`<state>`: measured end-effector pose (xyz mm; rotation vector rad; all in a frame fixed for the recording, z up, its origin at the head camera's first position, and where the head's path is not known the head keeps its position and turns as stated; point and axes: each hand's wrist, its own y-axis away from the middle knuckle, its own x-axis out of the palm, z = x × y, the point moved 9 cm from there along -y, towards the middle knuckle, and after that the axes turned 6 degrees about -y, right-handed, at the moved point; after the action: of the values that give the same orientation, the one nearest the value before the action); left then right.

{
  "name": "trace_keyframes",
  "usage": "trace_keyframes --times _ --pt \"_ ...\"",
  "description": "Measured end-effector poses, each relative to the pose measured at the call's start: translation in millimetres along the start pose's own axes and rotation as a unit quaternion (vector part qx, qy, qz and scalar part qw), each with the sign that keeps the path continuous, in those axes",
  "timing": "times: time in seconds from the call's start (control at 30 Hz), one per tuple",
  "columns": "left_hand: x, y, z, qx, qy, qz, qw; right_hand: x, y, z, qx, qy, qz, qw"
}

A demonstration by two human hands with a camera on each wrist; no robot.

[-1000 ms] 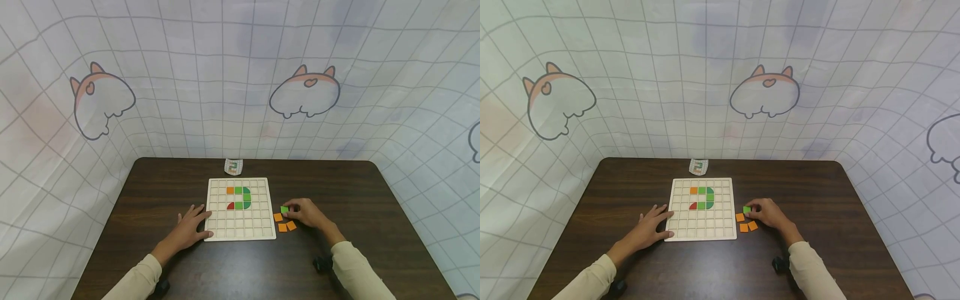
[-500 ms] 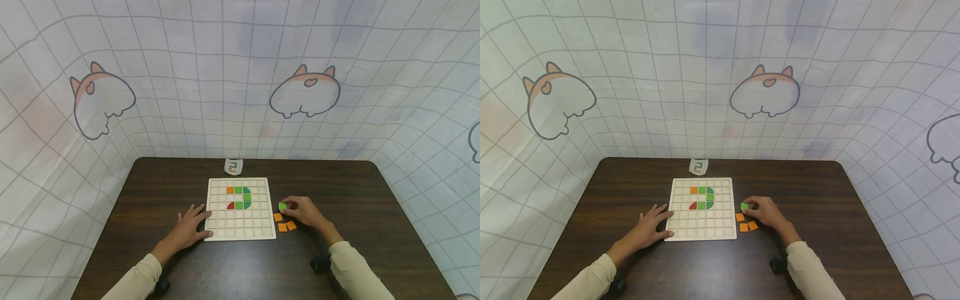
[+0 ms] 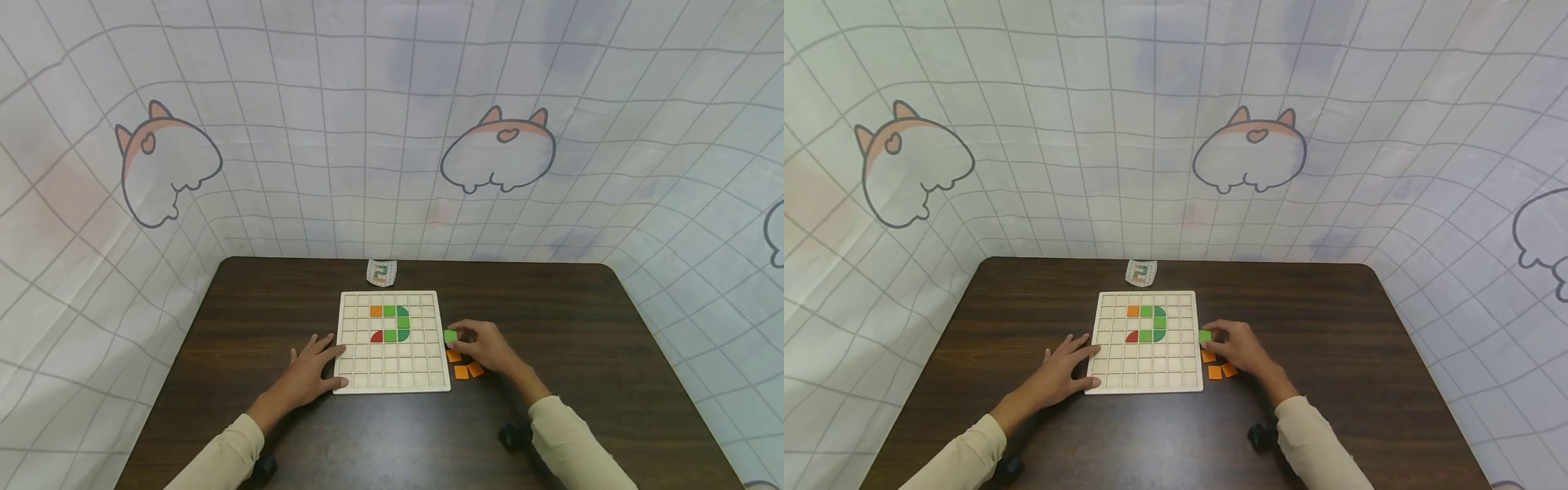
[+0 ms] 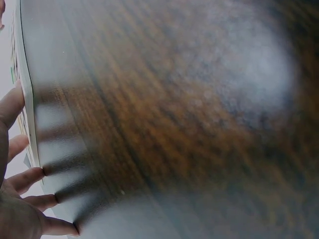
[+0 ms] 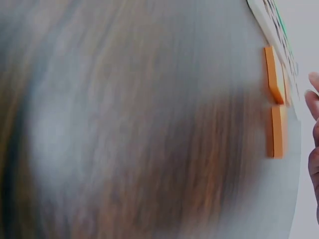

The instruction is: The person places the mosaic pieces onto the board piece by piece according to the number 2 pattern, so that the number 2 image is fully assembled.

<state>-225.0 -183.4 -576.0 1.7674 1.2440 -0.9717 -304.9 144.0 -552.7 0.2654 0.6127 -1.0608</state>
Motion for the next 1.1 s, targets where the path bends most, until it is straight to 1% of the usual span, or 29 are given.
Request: trace_keyframes --times 0.27,0.6,0.87,1.1 --pt "-0.5 -0.4 -0.1 0.002 0.000 0.000 1.0000 12.7 -5.7 12.8 0.015 -0.031 0.014 0.999" --pt "-2.6 -0.2 -1.3 0.002 0.003 -0.001 1.0000 28.9 -12.1 26.1 0.003 -0.061 0.028 0.998" --pt "-1.2 -0.5 -1.0 0.001 0.000 0.002 1.0000 46.7 -15.8 31.5 0.013 -0.084 0.045 0.995" --pt "-0.2 -0.3 -0.6 -0.001 0.000 0.001 1.0000 58.0 -17.9 37.1 0.005 -0.108 0.048 0.993"
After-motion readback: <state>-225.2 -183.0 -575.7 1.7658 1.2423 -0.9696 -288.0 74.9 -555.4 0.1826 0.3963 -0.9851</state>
